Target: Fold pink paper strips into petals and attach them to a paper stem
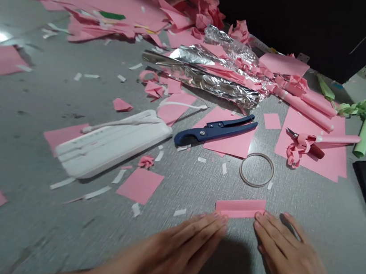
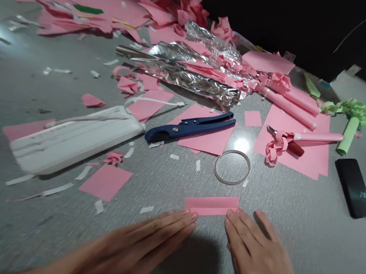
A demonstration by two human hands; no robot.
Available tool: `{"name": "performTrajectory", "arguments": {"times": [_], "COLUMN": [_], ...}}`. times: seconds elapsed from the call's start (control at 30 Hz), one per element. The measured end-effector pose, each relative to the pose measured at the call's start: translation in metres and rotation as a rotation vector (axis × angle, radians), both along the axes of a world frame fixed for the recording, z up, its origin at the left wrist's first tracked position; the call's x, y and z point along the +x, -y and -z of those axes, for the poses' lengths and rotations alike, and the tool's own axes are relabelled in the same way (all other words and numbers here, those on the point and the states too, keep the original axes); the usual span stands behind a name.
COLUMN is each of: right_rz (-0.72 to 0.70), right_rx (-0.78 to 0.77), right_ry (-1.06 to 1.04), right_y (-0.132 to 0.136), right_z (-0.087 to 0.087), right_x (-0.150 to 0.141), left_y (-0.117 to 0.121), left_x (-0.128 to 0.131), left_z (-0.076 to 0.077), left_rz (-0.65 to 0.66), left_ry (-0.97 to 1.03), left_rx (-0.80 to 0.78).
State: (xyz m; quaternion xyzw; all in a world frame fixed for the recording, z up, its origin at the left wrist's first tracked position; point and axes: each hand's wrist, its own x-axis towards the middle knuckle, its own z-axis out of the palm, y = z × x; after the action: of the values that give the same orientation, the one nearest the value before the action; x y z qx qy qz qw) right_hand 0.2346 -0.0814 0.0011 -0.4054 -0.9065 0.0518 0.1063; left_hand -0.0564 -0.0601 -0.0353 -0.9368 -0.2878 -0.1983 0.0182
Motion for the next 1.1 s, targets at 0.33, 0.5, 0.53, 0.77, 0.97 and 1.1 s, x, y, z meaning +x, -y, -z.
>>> {"name": "performTrajectory", "arguments": {"times": [0.33,0.5,0.53,0.77,0.97,1.1], "right_rz": [-0.014,-0.01,-0.032,-0.134,-0.134,-0.151], "right_rx": [0.04,-0.162,-0.196,-0.162,-0.052,-0.021], "right_ry": [-0.194,-0.28,-0.286,-0.236,-0.193,-0.21], "right_y": [-0.045,-0.046,-0.043,-0.029,-0.04,-0.04], "right_z": [0.0,0.001,0.0,-0.003,0.001,0.006], "right_x": [-0.012,-0.007,-0.005,0.009,0.021,0.019], "left_y": [-0.033,-0.041,-0.041,-0.036,-0.045,-0.048], "left_x": [0.013,0.017,0.017,0.031,0.042,0.041], "left_z": [-0.024,-0.019,-0.018,-0.019,-0.009,-0.009], "left_rz": [0.238,0.252,0.241,0.281,0.415,0.287], "left_ry": [-0.124,-0.073,-0.064,-0.012,-0.084,-0.056], "left_rx": [0.084,0.041,0.038,0.063,0.108,0.03]}}
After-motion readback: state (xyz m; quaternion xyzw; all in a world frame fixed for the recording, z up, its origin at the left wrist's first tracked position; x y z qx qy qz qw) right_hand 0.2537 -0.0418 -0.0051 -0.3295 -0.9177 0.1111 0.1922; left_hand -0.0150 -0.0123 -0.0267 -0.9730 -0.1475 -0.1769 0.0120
